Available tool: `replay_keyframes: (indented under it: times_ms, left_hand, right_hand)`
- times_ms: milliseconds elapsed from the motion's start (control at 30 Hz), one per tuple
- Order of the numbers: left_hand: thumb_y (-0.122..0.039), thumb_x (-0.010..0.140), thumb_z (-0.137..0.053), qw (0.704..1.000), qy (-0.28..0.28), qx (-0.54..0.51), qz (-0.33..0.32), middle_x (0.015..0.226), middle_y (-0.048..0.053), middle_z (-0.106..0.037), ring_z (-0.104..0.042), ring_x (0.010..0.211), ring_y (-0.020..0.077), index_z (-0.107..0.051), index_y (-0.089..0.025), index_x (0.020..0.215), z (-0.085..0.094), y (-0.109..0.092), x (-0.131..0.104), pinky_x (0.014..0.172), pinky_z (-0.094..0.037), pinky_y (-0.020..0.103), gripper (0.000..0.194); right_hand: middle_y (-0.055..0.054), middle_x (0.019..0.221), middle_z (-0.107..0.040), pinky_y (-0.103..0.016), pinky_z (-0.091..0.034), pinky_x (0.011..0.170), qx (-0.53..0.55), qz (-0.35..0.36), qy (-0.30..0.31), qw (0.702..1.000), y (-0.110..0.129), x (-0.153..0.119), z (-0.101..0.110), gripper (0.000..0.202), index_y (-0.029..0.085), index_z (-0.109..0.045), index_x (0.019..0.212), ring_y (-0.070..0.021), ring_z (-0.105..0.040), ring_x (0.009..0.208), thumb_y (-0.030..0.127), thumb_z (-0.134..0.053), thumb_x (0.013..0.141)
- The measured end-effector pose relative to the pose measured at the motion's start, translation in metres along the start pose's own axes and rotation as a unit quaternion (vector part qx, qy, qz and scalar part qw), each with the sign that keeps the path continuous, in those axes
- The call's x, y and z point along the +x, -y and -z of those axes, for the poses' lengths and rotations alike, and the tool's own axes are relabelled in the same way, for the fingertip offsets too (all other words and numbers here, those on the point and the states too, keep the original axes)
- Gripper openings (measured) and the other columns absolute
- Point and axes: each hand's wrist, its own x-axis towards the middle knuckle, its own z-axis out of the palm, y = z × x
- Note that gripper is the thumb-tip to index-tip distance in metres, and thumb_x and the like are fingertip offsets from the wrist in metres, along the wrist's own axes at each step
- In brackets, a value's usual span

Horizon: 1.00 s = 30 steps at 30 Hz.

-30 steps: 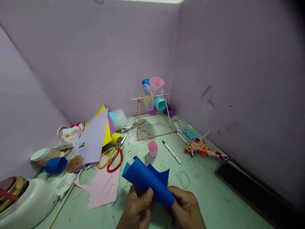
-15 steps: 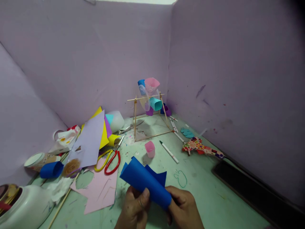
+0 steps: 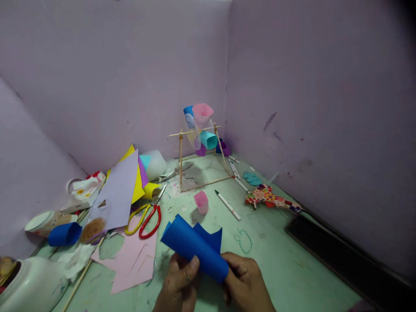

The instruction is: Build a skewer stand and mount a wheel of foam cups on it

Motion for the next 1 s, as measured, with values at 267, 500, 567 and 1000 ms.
replay_keyframes:
  times_ms: [267,500,567,1000]
  left_hand:
    - [-0.027,0.05,-0.084,0.995,0.045,0.084,-0.026,0.078,0.011,-0.072,-0.066,0.086,0.0346,-0.07,-0.013,0.082,-0.002,0.005,0.002,0.081,-0.05,0.045,0.038]
    - [-0.031,0.053,-0.083,0.992,0.071,0.1,-0.024,0.083,0.013,-0.072,-0.064,0.093,0.0347,-0.07,-0.011,0.083,-0.002,0.005,0.0,0.087,-0.047,0.045,0.038]
    - [-0.032,0.053,-0.083,0.992,0.08,0.096,-0.031,0.082,0.013,-0.071,-0.063,0.094,0.0342,-0.07,-0.012,0.082,-0.003,0.005,-0.001,0.089,-0.045,0.045,0.038]
    - [-0.029,0.057,-0.082,0.993,0.086,0.077,0.0,0.082,0.012,-0.071,-0.065,0.085,0.0295,-0.07,-0.011,0.076,-0.008,0.001,-0.004,0.082,-0.048,0.04,0.029]
  right_hand:
    - [0.003,0.042,-0.047,-0.018,-0.033,0.041,0.013,-0.021,0.006,1.0,0.01,-0.003,0.003,0.025,0.014,-0.071,0.066,-0.0091,-0.044,0.039,0.029,-0.054,0.076]
    - [0.004,0.041,-0.045,-0.018,-0.032,0.04,0.032,-0.033,-0.001,0.999,0.011,-0.004,0.001,0.024,0.014,-0.069,0.065,-0.0079,-0.042,0.038,0.028,-0.054,0.076]
    - [0.004,0.041,-0.046,-0.018,-0.032,0.041,0.039,-0.039,-0.001,0.999,0.012,-0.004,0.001,0.023,0.014,-0.068,0.064,-0.0077,-0.042,0.038,0.029,-0.055,0.076]
    - [0.003,0.039,-0.05,-0.018,-0.034,0.036,0.065,-0.083,0.002,0.994,-0.004,0.003,-0.004,0.031,0.012,-0.066,0.064,-0.0082,-0.046,0.033,0.041,-0.059,0.07]
